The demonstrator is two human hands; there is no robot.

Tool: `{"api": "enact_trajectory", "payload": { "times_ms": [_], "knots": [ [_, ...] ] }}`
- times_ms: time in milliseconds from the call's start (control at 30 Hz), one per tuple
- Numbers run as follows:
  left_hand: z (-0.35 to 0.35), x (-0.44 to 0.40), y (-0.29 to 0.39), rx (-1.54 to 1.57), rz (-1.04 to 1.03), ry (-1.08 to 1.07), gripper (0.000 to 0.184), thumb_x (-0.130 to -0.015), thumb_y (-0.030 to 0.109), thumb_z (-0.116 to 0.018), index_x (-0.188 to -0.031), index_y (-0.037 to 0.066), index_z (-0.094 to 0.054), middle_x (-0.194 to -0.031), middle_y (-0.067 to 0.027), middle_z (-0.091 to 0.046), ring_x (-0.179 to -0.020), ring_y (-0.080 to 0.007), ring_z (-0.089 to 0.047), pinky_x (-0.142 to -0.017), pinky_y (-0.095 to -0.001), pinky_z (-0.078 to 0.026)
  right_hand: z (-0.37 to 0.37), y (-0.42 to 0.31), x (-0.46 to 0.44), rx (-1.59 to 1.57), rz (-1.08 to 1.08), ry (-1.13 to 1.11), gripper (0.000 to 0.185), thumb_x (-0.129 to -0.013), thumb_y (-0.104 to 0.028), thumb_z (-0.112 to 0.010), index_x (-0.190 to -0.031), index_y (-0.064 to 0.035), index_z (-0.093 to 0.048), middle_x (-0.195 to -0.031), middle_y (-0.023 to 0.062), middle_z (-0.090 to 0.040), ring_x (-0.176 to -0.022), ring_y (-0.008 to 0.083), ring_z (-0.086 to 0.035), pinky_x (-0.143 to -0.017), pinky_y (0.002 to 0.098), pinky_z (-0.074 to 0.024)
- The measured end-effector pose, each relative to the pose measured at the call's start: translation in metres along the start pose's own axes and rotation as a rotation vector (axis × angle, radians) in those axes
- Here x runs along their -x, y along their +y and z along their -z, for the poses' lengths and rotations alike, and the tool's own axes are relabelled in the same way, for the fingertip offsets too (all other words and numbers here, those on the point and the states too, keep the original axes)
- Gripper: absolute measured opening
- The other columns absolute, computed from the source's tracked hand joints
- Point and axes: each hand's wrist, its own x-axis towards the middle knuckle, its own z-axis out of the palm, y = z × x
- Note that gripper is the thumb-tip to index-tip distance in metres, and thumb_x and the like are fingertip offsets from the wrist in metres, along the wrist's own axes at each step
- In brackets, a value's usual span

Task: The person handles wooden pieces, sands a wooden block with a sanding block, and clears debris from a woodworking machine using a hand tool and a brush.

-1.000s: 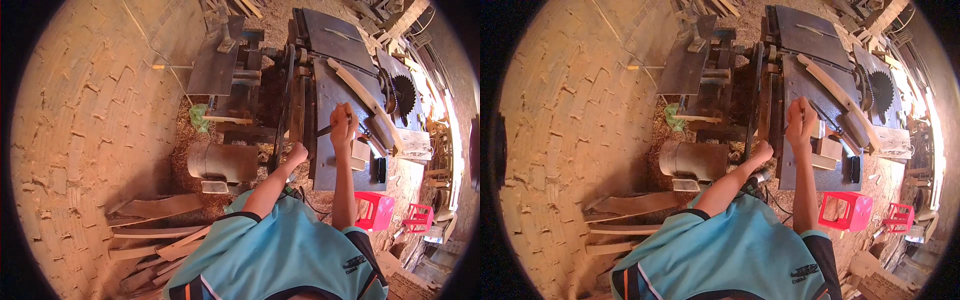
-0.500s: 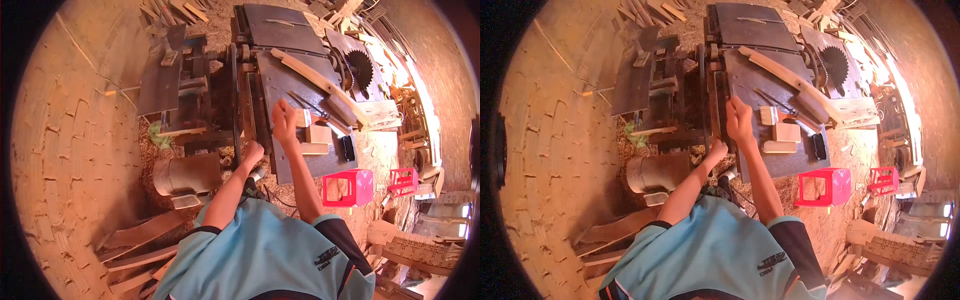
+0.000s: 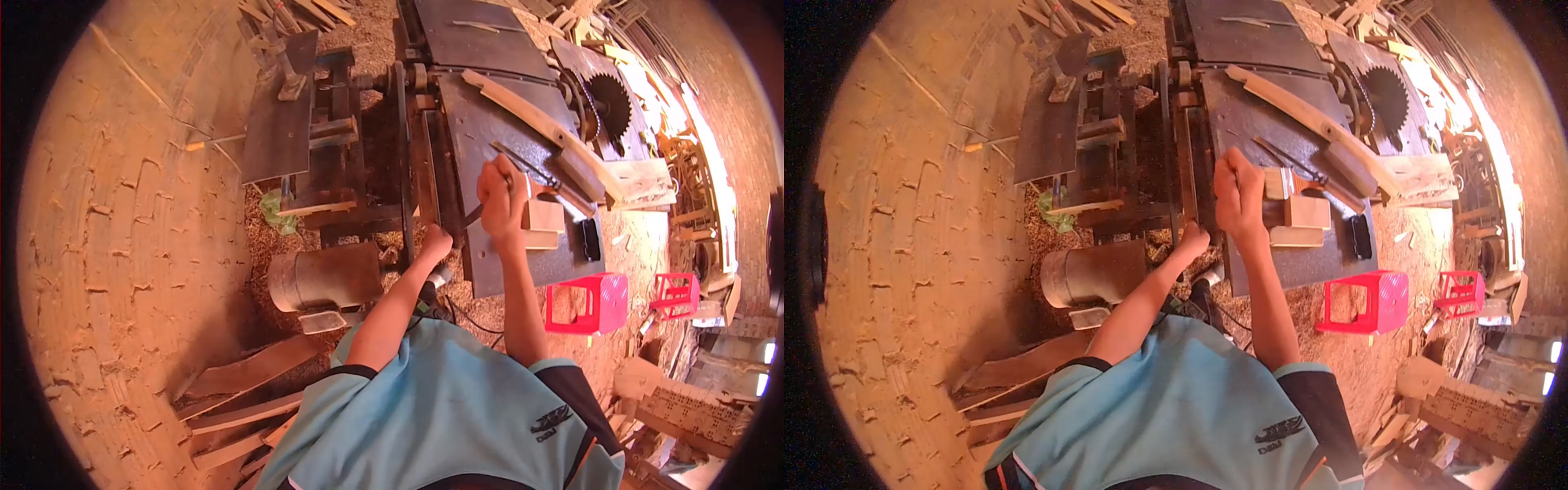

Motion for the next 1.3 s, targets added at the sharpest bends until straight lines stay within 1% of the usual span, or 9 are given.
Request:
{"api": "enact_trajectory", "payload": {
  "times_ms": [167,400,500,633,967,1100,1133,1267,1300],
  "knots": [
    [-0.012,-0.014,-0.011,0.023,0.029,0.019,0.026,-0.075,0.011,-0.043,-0.090,-0.010,-0.044,-0.080,-0.0265,-0.054,-0.081,-0.0371,-0.054,-0.064,-0.0419,-0.044,-0.002,0.007,-0.010,0.110,0.083,-0.071,0.018,-0.077,-0.007,-0.041,-0.062,0.0004,-0.036,-0.047,0.0062,-0.031,-0.044,0.0101,-0.030,-0.040,0.0268,-0.0261],
    [0.008,0.016,0.013,0.317,0.118,-0.130,0.036,-0.075,0.009,-0.038,-0.109,0.000,-0.030,-0.080,-0.0146,-0.047,-0.056,-0.0242,-0.050,-0.042,-0.0350,-0.044,0.002,0.009,0.010,-0.148,0.097,0.091,0.026,-0.081,-0.010,-0.038,-0.057,-0.0077,-0.028,-0.048,-0.0022,-0.028,-0.040,0.0044,-0.024,-0.036,0.0200,-0.0179],
    [0.016,0.008,0.017,0.216,0.228,-0.372,0.049,-0.083,0.009,-0.035,-0.126,0.000,-0.013,-0.099,-0.0168,-0.038,-0.077,-0.0247,-0.047,-0.062,-0.0367,-0.053,0.009,-0.013,0.009,-0.085,0.134,0.117,0.026,-0.080,-0.010,-0.038,-0.057,-0.0081,-0.029,-0.048,-0.0020,-0.028,-0.040,0.0049,-0.024,-0.037,0.0201,-0.0179],
    [0.001,0.003,0.006,0.249,0.206,-0.136,0.038,-0.073,0.003,-0.035,-0.110,0.005,-0.027,-0.070,-0.0138,-0.043,-0.043,-0.0198,-0.042,-0.030,-0.0326,-0.029,0.009,-0.014,0.011,-0.086,0.100,0.098,0.024,-0.079,-0.010,-0.037,-0.056,-0.0076,-0.030,-0.047,-0.0008,-0.030,-0.042,0.0056,-0.024,-0.038,0.0215,-0.0177],
    [0.005,0.017,0.016,0.399,0.109,-0.087,0.014,-0.071,-0.001,-0.035,-0.085,-0.003,-0.034,-0.051,-0.0104,-0.038,-0.036,-0.0173,-0.034,-0.031,-0.0311,-0.021,0.003,0.006,0.009,0.065,0.092,0.061,0.024,-0.079,-0.009,-0.036,-0.057,-0.0041,-0.030,-0.046,0.0003,-0.031,-0.042,0.0072,-0.027,-0.038,0.0230,-0.0205],
    [0.008,0.012,0.011,0.344,0.090,-0.137,0.013,-0.070,-0.001,-0.035,-0.083,-0.003,-0.035,-0.050,-0.0087,-0.038,-0.036,-0.0174,-0.035,-0.030,-0.0315,-0.020,0.006,0.097,0.037,0.142,0.152,-0.009,0.028,-0.080,-0.017,-0.039,-0.057,-0.0040,-0.031,-0.047,0.0007,-0.032,-0.043,0.0084,-0.031,-0.038,0.0240,-0.0231],
    [0.018,0.011,0.015,0.179,0.156,-0.352,0.046,-0.080,0.010,-0.036,-0.120,-0.006,-0.019,-0.105,-0.0204,-0.038,-0.080,-0.0270,-0.050,-0.059,-0.0380,-0.049,0.004,0.102,0.040,0.128,0.101,-0.002,0.030,-0.080,-0.021,-0.040,-0.056,-0.0046,-0.032,-0.047,0.0002,-0.033,-0.043,0.0080,-0.032,-0.039,0.0231,-0.0238],
    [0.015,0.011,0.010,0.234,0.179,-0.314,0.045,-0.081,0.010,-0.038,-0.121,-0.002,-0.022,-0.107,-0.0206,-0.038,-0.087,-0.0278,-0.050,-0.064,-0.0372,-0.050,0.003,0.092,0.023,0.032,-0.066,0.012,0.029,-0.080,-0.019,-0.040,-0.058,-0.0027,-0.030,-0.048,-0.0007,-0.028,-0.047,0.0060,-0.027,-0.040,0.0247,-0.0224],
    [0.012,0.006,0.010,0.251,0.144,-0.228,0.036,-0.078,0.009,-0.039,-0.109,-0.004,-0.027,-0.089,-0.0169,-0.039,-0.071,-0.0248,-0.046,-0.054,-0.0356,-0.042,0.002,0.071,0.013,0.005,-0.055,0.001,0.029,-0.080,-0.019,-0.040,-0.058,-0.0026,-0.030,-0.048,-0.0007,-0.028,-0.047,0.0058,-0.027,-0.040,0.0247,-0.0221]
  ]
}}
